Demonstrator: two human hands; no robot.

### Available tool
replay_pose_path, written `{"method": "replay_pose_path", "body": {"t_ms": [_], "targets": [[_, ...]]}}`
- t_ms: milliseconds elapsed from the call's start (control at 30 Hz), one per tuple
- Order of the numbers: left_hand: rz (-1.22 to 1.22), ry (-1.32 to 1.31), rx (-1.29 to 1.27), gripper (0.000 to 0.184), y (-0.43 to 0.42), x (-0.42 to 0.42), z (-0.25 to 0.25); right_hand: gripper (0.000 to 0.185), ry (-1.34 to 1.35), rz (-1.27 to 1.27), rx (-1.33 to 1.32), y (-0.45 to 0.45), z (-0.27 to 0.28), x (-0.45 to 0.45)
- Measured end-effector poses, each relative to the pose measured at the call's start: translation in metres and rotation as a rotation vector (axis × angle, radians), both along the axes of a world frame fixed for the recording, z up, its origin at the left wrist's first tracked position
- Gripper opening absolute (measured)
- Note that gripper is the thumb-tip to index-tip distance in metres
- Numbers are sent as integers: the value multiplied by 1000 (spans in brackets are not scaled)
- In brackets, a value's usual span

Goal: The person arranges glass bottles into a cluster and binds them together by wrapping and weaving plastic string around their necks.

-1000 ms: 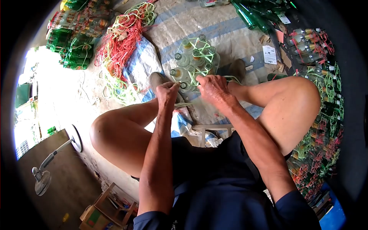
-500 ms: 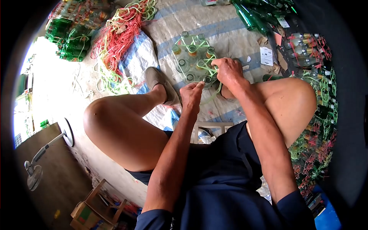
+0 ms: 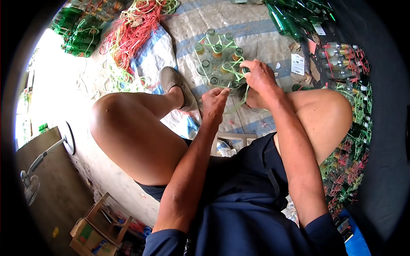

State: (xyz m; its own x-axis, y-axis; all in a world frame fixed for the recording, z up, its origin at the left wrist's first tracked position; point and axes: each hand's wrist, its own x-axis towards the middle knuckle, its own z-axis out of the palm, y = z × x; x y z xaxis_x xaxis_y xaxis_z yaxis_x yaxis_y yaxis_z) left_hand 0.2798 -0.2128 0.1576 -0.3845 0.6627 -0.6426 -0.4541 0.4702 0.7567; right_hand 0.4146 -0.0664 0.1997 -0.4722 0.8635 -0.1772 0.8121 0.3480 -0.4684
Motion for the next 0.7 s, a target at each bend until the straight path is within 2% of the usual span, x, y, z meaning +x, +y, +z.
{"method": "replay_pose_path", "body": {"t_ms": [167,467,633,700], "targets": [[69,-40,14,17,1,10,-2,34,5,20,41,2,-5,1],[100,-295,-91,12,-1,9,4,33,-5,28,46,3,-5,1],[100,-293,-116,10,-2,5,4,38,-37,37,20,1,5,-2],[80,-245,-123,10,-3,2,3,30,-56,20,62,-3,19,-10]]}}
